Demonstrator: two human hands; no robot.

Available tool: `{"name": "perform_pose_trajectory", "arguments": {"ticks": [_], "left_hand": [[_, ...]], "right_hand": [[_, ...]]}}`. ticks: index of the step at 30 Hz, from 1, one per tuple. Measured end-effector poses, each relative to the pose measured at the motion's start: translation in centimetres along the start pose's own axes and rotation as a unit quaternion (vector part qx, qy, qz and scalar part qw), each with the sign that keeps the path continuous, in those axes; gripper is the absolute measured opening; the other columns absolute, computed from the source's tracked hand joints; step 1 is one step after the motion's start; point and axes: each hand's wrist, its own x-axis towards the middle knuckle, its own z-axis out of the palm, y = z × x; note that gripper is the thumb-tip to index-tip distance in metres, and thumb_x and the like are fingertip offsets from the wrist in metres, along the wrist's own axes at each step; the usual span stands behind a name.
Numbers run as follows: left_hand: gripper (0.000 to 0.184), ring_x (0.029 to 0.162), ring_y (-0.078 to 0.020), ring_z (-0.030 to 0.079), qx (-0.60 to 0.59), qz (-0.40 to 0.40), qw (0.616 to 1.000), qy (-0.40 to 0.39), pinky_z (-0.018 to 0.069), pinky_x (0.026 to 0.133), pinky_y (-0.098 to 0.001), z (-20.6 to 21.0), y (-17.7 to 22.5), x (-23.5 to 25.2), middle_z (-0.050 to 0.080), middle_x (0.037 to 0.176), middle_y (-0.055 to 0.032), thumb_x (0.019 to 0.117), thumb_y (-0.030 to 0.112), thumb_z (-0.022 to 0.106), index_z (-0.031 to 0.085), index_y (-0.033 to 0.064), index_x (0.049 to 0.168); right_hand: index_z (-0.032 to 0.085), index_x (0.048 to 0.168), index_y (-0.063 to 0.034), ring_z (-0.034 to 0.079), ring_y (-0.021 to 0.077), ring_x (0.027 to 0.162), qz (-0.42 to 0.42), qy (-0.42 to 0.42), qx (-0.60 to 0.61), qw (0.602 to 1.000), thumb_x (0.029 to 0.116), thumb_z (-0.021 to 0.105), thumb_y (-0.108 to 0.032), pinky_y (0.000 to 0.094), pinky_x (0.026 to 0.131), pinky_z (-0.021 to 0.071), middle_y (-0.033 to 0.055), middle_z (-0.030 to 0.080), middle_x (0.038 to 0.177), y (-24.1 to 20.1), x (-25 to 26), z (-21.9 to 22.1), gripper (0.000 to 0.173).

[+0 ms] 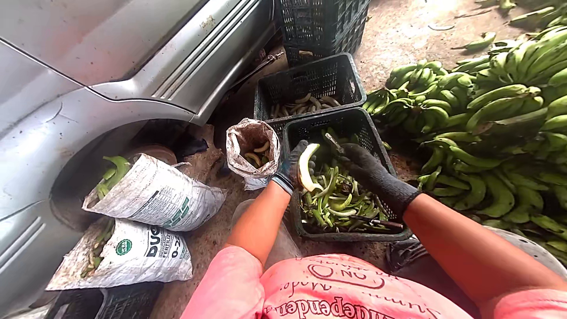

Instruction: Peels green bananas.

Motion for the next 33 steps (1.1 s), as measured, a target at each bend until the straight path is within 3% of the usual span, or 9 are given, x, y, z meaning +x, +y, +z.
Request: {"name": "perform_pose_trajectory", "arguments": {"ticks": [6,8,11,14,17,21,24,29,33], "left_hand": [[0.042,0.073,-0.0188,0.066,0.009,0.064,0.994,0.093,0.0579,0.065,-0.0351,-1.1,0.4,0.8,0.067,0.091,-0.0101,0.1088,0.043,0.043,0.059,0.0067,0.124],[0.042,0.068,-0.0172,0.065,0.041,0.064,0.991,0.11,0.0574,0.06,-0.0334,-0.6,-0.1,0.5,0.066,0.088,-0.0082,0.1067,0.045,0.046,0.06,0.008,0.119],[0.048,0.076,-0.019,0.067,0.106,0.07,0.983,0.133,0.0583,0.068,-0.0385,0.5,-1.3,0.1,0.069,0.089,-0.0096,0.1048,0.051,0.048,0.066,0.0072,0.113],[0.051,0.085,-0.0182,0.064,0.264,0.078,0.953,0.122,0.0561,0.077,-0.0414,-0.2,-3.1,0.3,0.067,0.101,-0.0083,0.1074,0.054,0.038,0.065,0.0139,0.125],[0.054,0.088,-0.0204,0.065,0.324,0.068,0.933,0.141,0.056,0.079,-0.044,-0.3,-3.0,0.1,0.068,0.104,-0.0101,0.1078,0.056,0.035,0.065,0.0139,0.126],[0.055,0.072,-0.0173,0.066,0.263,0.074,0.954,0.127,0.0579,0.066,-0.0366,-1.6,-2.2,0.3,0.069,0.093,-0.0069,0.1066,0.058,0.037,0.066,0.0132,0.121],[0.054,0.079,-0.0164,0.067,0.337,0.134,0.924,0.121,0.0585,0.073,-0.0381,-1.7,-1.6,-0.2,0.071,0.095,-0.0073,0.1092,0.053,0.035,0.067,0.0117,0.121],[0.049,0.079,-0.0184,0.07,0.383,0.205,0.894,0.109,0.0603,0.076,-0.0411,-2.1,-1.6,0.4,0.072,0.092,-0.0086,0.1089,0.047,0.041,0.069,0.0075,0.114],[0.048,0.085,-0.0196,0.069,0.407,0.2,0.884,0.114,0.059,0.08,-0.0447,-1.8,-1.9,-0.4,0.071,0.099,-0.009,0.107,0.052,0.044,0.068,0.0129,0.121]], "right_hand": [[0.062,0.141,-0.0218,0.065,0.0322,0.113,-0.236,-0.003,-0.135,0.962,0.0959,0.07,-0.02,0.0544,0.096,0.0559,0.0148,0.066,0.123,-1.9,-2.1,-0.4,0.046],[0.064,0.137,-0.0272,0.066,0.0283,0.11,-0.293,-0.01,-0.173,0.94,0.0961,0.069,-0.027,0.0531,0.093,0.0563,0.009,0.068,0.118,-2.0,-2.1,0.7,0.041],[0.063,0.138,-0.0252,0.067,0.0343,0.108,-0.224,-0.001,-0.21,0.952,0.0964,0.07,-0.025,0.057,0.087,0.0566,0.0136,0.067,0.117,-1.8,-1.7,2.0,0.042],[0.059,0.139,-0.0186,0.065,0.0451,0.106,-0.048,0.037,-0.225,0.972,0.095,0.071,-0.019,0.0637,0.083,0.0558,0.0243,0.062,0.122,-0.9,-0.4,2.4,0.046],[0.055,0.141,-0.0172,0.064,0.0469,0.107,0.086,0.04,-0.193,0.977,0.1001,0.065,-0.031,0.0664,0.083,0.0546,0.0262,0.059,0.126,1.1,1.0,1.8,0.044],[0.061,0.13,-0.0118,0.063,0.0394,0.111,0.056,0.007,-0.097,0.994,0.1036,0.06,-0.033,0.0637,0.091,0.0527,0.0207,0.063,0.121,2.1,1.0,0.2,0.034],[0.058,0.137,-0.0095,0.064,0.029,0.113,-0.035,-0.003,-0.004,0.999,0.1061,0.052,-0.028,0.0552,0.095,0.0532,0.0153,0.065,0.123,-0.6,-0.2,-0.3,0.036],[0.053,0.145,-0.017,0.067,0.0154,0.073,-0.104,0.036,0.144,0.983,0.1071,0.043,-0.033,0.0371,0.061,0.0604,0.0042,0.069,0.103,-7.5,-3.7,-0.9,0.042],[0.058,0.136,-0.0183,0.065,0.023,0.062,0.089,-0.078,0.173,0.978,0.1093,0.045,-0.039,0.0436,0.056,0.0585,0.0109,0.067,0.086,-3.7,-3.3,1.7,0.035]]}}
